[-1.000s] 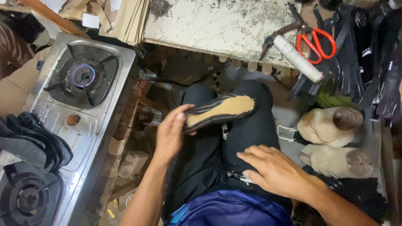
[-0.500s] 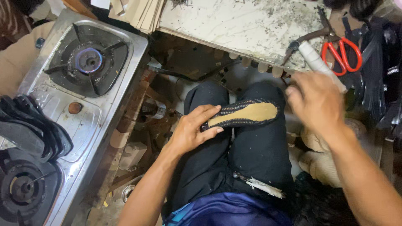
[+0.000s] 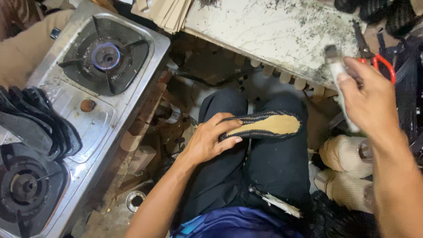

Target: The person sits on the floor with a shoe upper on their lap, trims the edge of the sole with a small knife, presses the sole against the upper, and taps and presses the sole edge with a hammer to secure it. They then hold up the finished shoe and begin trimming the sole of another shoe.

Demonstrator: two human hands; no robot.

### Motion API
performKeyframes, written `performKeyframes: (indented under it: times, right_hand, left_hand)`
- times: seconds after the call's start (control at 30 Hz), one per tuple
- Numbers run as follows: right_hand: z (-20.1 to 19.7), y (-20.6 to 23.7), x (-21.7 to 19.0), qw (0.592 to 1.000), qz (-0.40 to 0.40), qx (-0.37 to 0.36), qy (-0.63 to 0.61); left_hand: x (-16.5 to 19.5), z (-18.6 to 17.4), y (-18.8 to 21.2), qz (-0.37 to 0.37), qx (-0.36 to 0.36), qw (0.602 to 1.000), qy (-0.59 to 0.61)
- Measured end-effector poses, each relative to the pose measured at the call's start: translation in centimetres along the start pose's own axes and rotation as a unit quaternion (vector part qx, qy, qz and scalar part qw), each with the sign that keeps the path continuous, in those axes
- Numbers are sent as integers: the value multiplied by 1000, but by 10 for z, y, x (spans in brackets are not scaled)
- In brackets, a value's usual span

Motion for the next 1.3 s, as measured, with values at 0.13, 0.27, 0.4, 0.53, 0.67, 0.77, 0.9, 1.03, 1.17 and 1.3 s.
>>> performKeyframes:
  times: [0.13,0.27,0.4,0.53,0.67,0.77,0.9,1.03,1.17,1.3]
  right_hand:
    - [10,68,-60,996,-39,72,-34]
    - [68,123,-70,980,-30,18,-194]
    - [62,135,-80,994,-20,-68,-80]
    - [27,120,-118,964,34,-60,-258]
    - [45,95,-137,984,-90,-81,-130]
    - [41,88,-140,982,-141,-105,-74]
    - [25,104,-140,978,-166,-39,-118]
    - [51,112,-131,987,-61,-110,-104]
    - [76,118,-105,985,-57,-158,-44]
    - [69,128,-92,983,-18,-170,-63]
  left_hand:
    - [-3,8,0,48,41,998,19]
    - [-6,15,3,44,52,997,34]
    - [-9,16,6,39,57,997,25]
    - [-10,19,6,70,69,995,25]
    - [-8,19,9,49,70,996,21]
    - [-8,19,11,17,71,997,29]
    - [-9,20,13,36,84,995,39]
    - [-9,17,18,36,83,995,47]
    - [-7,13,17,36,106,992,53]
    - [-6,15,19,74,111,990,45]
Point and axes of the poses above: each hand's wrist, its own y-axis away from the middle knuckle, its own z-axis out of the palm, x = y × z, the point moved 1 cm from there along -y, towards the middle knuckle, and after that the axes turned 6 degrees about -z, right-handed, at the moved point
